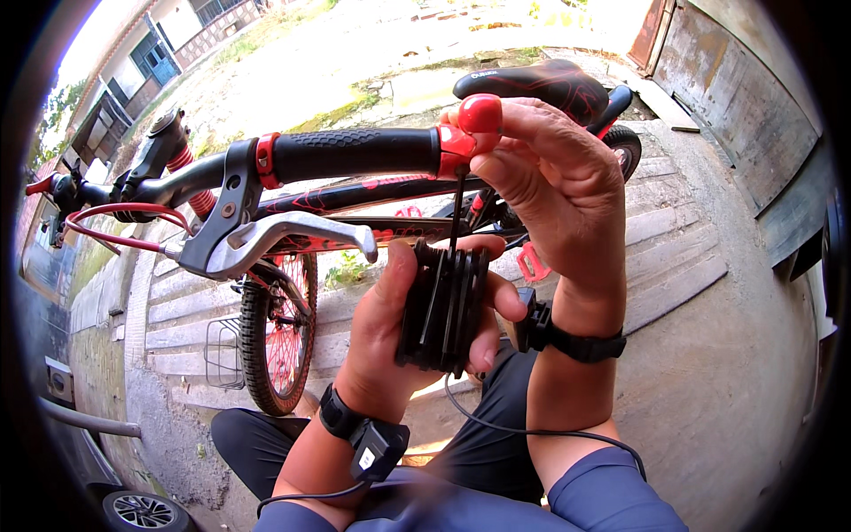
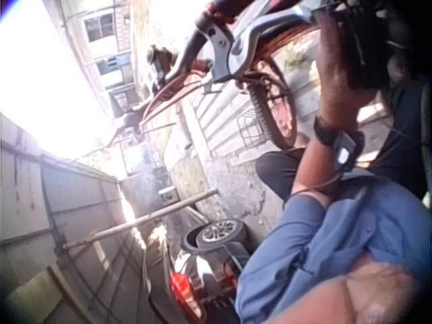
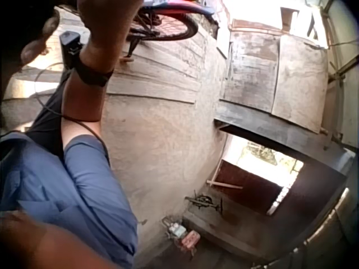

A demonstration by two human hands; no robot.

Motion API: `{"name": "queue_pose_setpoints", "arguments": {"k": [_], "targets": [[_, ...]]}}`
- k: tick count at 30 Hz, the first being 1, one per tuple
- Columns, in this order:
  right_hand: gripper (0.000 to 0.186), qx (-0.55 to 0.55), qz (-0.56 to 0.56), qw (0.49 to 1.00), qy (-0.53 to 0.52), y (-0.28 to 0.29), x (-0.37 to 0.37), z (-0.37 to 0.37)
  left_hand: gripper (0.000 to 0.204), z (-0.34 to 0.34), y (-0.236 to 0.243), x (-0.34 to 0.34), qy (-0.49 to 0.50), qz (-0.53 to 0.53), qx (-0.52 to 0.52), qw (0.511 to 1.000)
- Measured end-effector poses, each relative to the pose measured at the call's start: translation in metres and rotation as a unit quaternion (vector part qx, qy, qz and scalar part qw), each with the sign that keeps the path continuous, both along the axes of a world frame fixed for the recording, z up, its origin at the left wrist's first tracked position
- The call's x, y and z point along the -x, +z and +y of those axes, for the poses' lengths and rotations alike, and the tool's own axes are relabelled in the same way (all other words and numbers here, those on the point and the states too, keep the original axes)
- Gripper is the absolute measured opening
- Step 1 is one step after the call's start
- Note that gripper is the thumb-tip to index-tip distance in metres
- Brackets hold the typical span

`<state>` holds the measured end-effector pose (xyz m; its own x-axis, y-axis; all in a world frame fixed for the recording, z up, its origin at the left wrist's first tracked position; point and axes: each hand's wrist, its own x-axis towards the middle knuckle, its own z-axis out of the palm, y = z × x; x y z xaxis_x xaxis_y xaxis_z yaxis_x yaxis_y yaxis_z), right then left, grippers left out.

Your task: The person is sitting on the ground and working on a red and black bicycle. They use a multi-tool to adjust the brake lever on the handlebar and then manipulate a small black component, possibly a gear shifter, before placing the tools back into a bag.

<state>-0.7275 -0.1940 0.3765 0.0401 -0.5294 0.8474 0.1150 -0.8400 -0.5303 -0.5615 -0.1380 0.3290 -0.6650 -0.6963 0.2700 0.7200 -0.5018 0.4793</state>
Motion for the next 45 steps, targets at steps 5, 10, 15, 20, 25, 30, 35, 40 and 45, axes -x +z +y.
{"name": "queue_pose_setpoints", "arguments": {"k": [5, 10, 15, 20, 25, 30, 35, 40, 45], "targets": [[0.035, -0.139, -0.057, 0.988, 0.031, -0.013, 0.005, 0.009, 0.079, -0.003, -0.003, -0.002, -0.017, 0.012, -0.009, 1.0], [0.037, -0.252, -0.028, 0.915, 0.313, -0.028, 0.025, 0.011, 0.078, -0.001, 0.0, -0.002, -0.005, 0.01, -0.03, 0.999], [0.061, -0.289, -0.081, 0.851, 0.431, -0.045, 0.005, 0.015, 0.08, 0.004, 0.001, -0.003, 0.026, -0.024, -0.067, 0.997], [0.066, -0.359, -0.179, 0.751, 0.525, -0.044, -0.017, 0.023, 0.077, 0.002, 0.001, -0.006, 0.001, -0.013, -0.037, 0.999], [0.06, -0.369, -0.184, 0.735, 0.538, -0.049, -0.016, 0.022, 0.074, 0.001, 0.003, -0.006, 0.0, -0.017, -0.026, 1.0], [0.054, -0.33, -0.084, 0.798, 0.497, -0.055, -0.004, 0.009, 0.076, 0.007, 0.011, -0.004, 0.087, -0.094, -0.078, 0.989], [0.05, -0.27, -0.093, 0.851, 0.442, -0.059, -0.011, 0.006, 0.078, 0.02, 0.013, -0.009, 0.255, -0.284, 0.026, 0.924], [0.052, -0.251, -0.074, 0.863, 0.431, -0.058, -0.013, 0.005, 0.087, 0.036, -0.001, -0.013, 0.362, -0.348, 0.165, 0.849], [0.052, -0.258, -0.076, 0.873, 0.408, -0.057, -0.014, 0.007, 0.092, 0.037, -0.008, -0.018, 0.528, -0.411, 0.392, 0.631]]}}
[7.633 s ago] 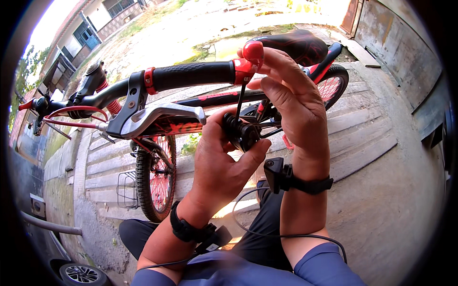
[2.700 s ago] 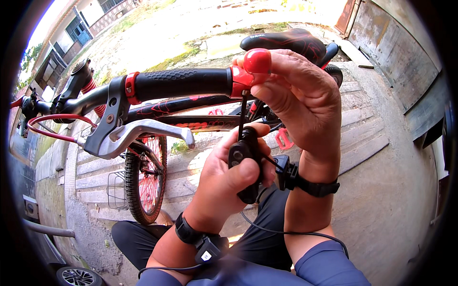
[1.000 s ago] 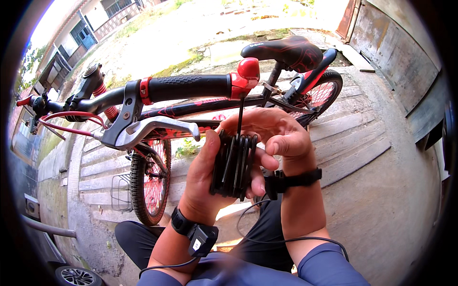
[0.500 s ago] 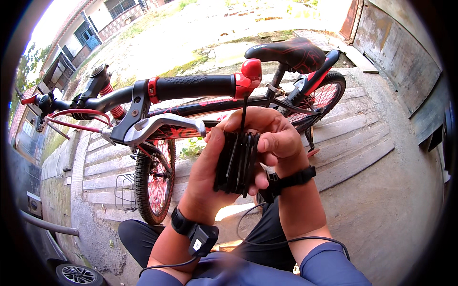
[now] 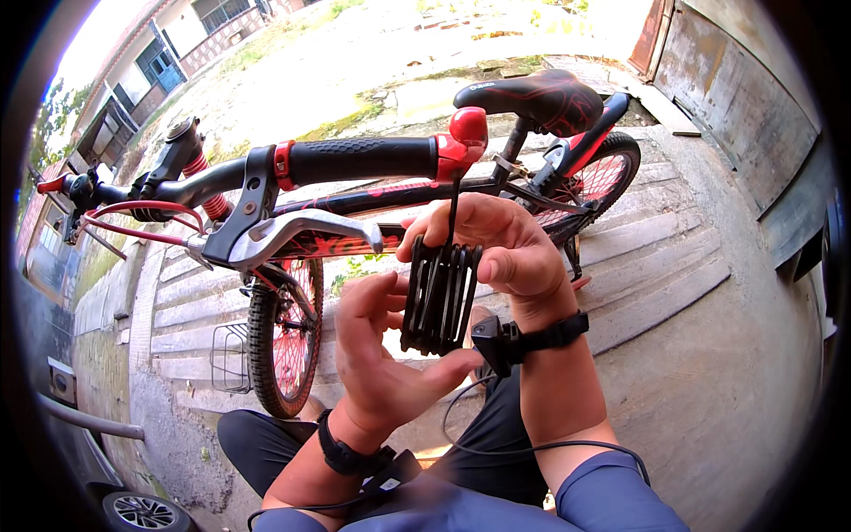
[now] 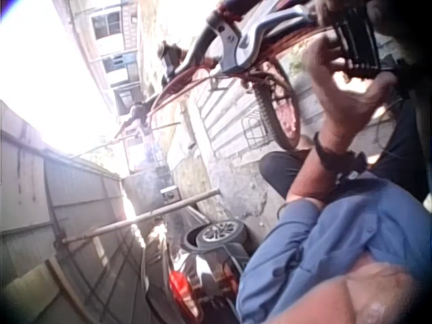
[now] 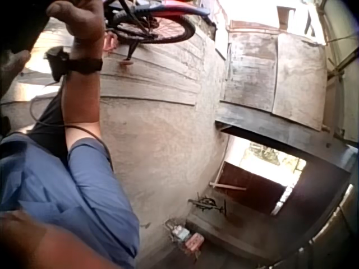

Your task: The person is sitting on the ground and working on a red and black bicycle. They use a multi-tool to adjust the brake lever on the handlebar and then manipulate a small black component, possibly a gear shifter, before placing the tools back into a bag.

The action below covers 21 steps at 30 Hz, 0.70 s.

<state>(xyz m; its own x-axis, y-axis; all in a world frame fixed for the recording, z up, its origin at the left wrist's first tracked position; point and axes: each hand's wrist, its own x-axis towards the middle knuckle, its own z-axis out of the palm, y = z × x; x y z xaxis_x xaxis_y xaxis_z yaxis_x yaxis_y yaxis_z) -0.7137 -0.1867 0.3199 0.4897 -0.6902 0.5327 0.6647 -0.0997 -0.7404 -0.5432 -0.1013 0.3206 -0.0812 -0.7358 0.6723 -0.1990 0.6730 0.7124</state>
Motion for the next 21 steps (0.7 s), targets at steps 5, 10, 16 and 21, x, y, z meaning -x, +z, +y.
{"name": "queue_pose_setpoints", "arguments": {"k": [5, 10, 16, 21], "targets": [[0.047, 0.009, -0.023, 1.0, 0.017, 0.003, -0.002, -0.003, 0.087, -0.001, 0.002, 0.0, 0.101, -0.143, 0.112, 0.978], [0.05, 0.017, -0.008, 0.999, -0.034, 0.003, -0.004, -0.005, 0.074, -0.002, -0.002, -0.004, 0.109, -0.158, 0.096, 0.977], [0.075, 0.035, 0.0, 0.994, -0.103, 0.007, -0.01, -0.005, 0.066, 0.001, -0.009, -0.006, -0.088, 0.104, -0.161, 0.977], [0.072, -0.003, 0.038, 0.998, -0.041, 0.009, -0.005, -0.003, 0.062, -0.007, -0.013, -0.01, -0.248, 0.251, -0.237, 0.905]]}}
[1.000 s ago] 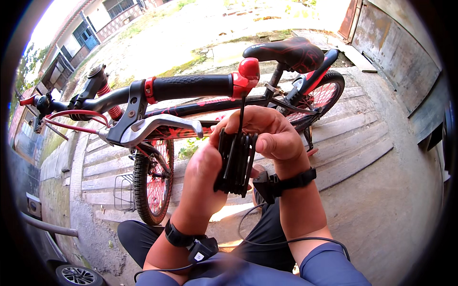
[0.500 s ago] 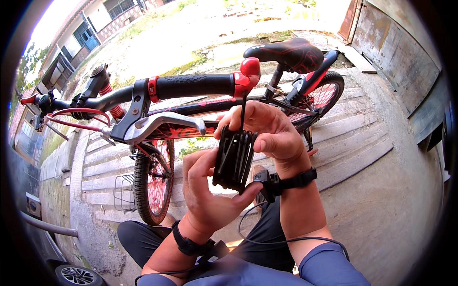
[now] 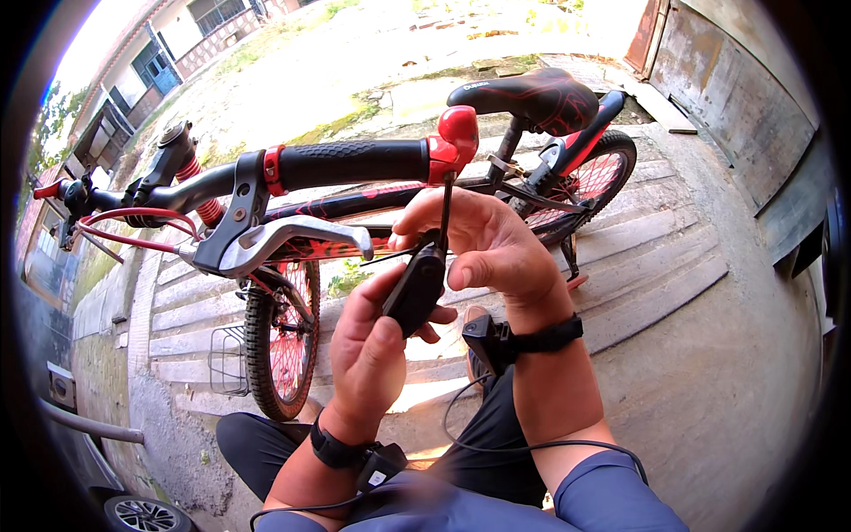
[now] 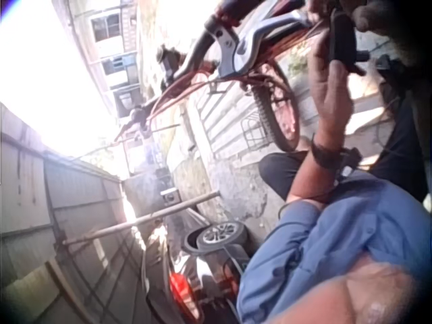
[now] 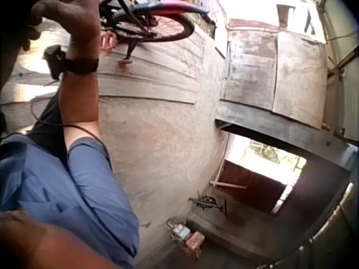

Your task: The person is sitting on the ground and working on a red and black bicycle. They use a multi-tool to adjust the brake lever on the handlebar and then manipulate a small black component, possibly a gear shifter, before placing the tools back into a bag.

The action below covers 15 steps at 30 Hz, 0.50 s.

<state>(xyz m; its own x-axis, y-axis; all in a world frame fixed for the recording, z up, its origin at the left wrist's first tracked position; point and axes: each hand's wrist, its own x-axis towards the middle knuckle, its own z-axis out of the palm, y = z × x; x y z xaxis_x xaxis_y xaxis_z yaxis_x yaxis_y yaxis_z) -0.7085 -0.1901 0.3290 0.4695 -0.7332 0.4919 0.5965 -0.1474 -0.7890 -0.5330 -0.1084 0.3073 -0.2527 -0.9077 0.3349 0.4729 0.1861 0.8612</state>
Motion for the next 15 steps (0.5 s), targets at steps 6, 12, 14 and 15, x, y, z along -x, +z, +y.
{"name": "queue_pose_setpoints", "arguments": {"k": [6, 12, 14, 15], "targets": [[0.048, 0.067, -0.017, 0.997, -0.016, 0.003, -0.009, -0.005, 0.059, -0.011, -0.012, 0.003, -0.176, 0.228, -0.187, 0.939], [0.063, -0.008, 0.022, 0.999, 0.048, 0.008, -0.001, 0.008, 0.062, -0.014, -0.019, 0.021, -0.257, 0.34, -0.278, 0.861], [0.063, -0.049, -0.028, 0.994, 0.09, 0.004, -0.002, 0.013, 0.064, -0.014, -0.02, 0.024, -0.275, 0.353, -0.289, 0.846], [0.068, -0.067, -0.052, 0.989, 0.119, 0.003, -0.001, 0.011, 0.065, -0.013, -0.02, 0.025, -0.283, 0.354, -0.284, 0.845]]}}
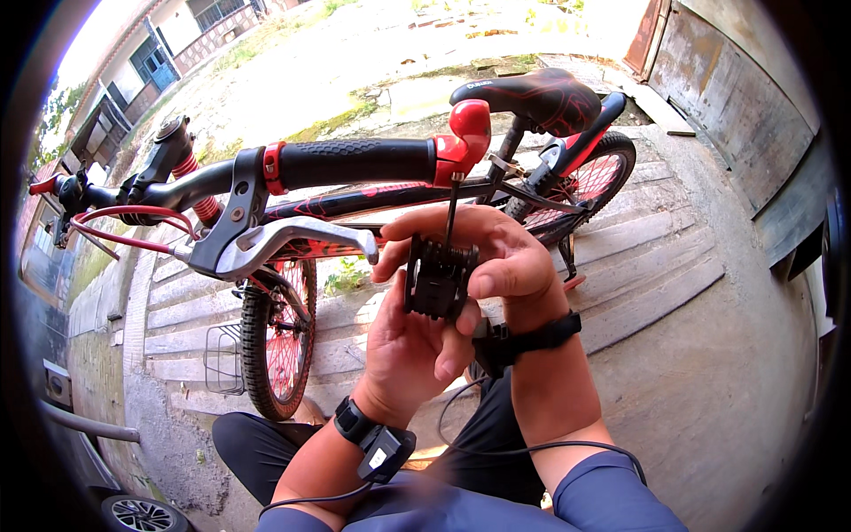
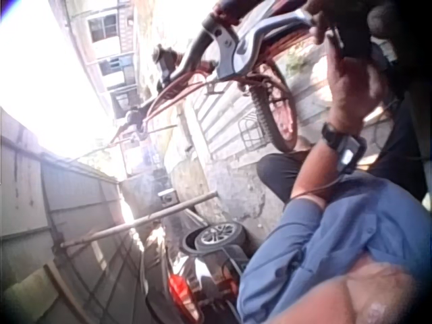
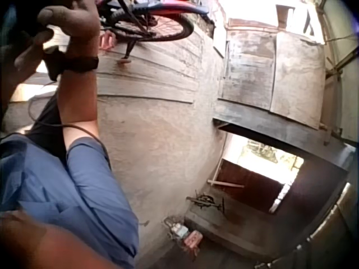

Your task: The person is sitting on the ground and working on a red and black bicycle. They use a multi-tool to adjust the brake lever on the handlebar and then manipulate a small black component, possibly a gear shifter, before placing the tools back into a bag.

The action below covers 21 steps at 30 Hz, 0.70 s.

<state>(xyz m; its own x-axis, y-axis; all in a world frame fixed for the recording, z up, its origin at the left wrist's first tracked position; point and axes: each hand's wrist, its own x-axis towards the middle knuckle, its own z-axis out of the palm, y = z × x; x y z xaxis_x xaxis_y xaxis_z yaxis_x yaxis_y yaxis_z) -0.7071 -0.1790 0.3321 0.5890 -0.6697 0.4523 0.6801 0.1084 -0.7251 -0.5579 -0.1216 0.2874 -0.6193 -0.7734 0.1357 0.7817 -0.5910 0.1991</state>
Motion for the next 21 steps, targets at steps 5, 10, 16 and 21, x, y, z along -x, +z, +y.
{"name": "queue_pose_setpoints", "arguments": {"k": [5, 10, 16, 21], "targets": [[0.079, 0.048, 0.042, 0.998, -0.018, -0.004, 0.007, -0.01, 0.066, -0.001, -0.004, 0.004, -0.003, -0.018, 0.03, 0.999], [0.08, 0.052, 0.104, 0.991, -0.065, 0.002, 0.016, -0.005, 0.062, -0.003, -0.004, 0.001, 0.061, -0.16, 0.057, 0.984], [0.048, 0.141, 0.129, 0.969, -0.154, 0.013, 0.016, -0.001, 0.075, 0.006, 0.006, 0.002, 0.279, -0.367, 0.213, 0.861], [0.062, 0.232, 0.279, 0.895, -0.26, 0.024, 0.024, 0.0, 0.07, 0.017, 0.014, 0.013, 0.324, -0.456, 0.254, 0.789]]}}
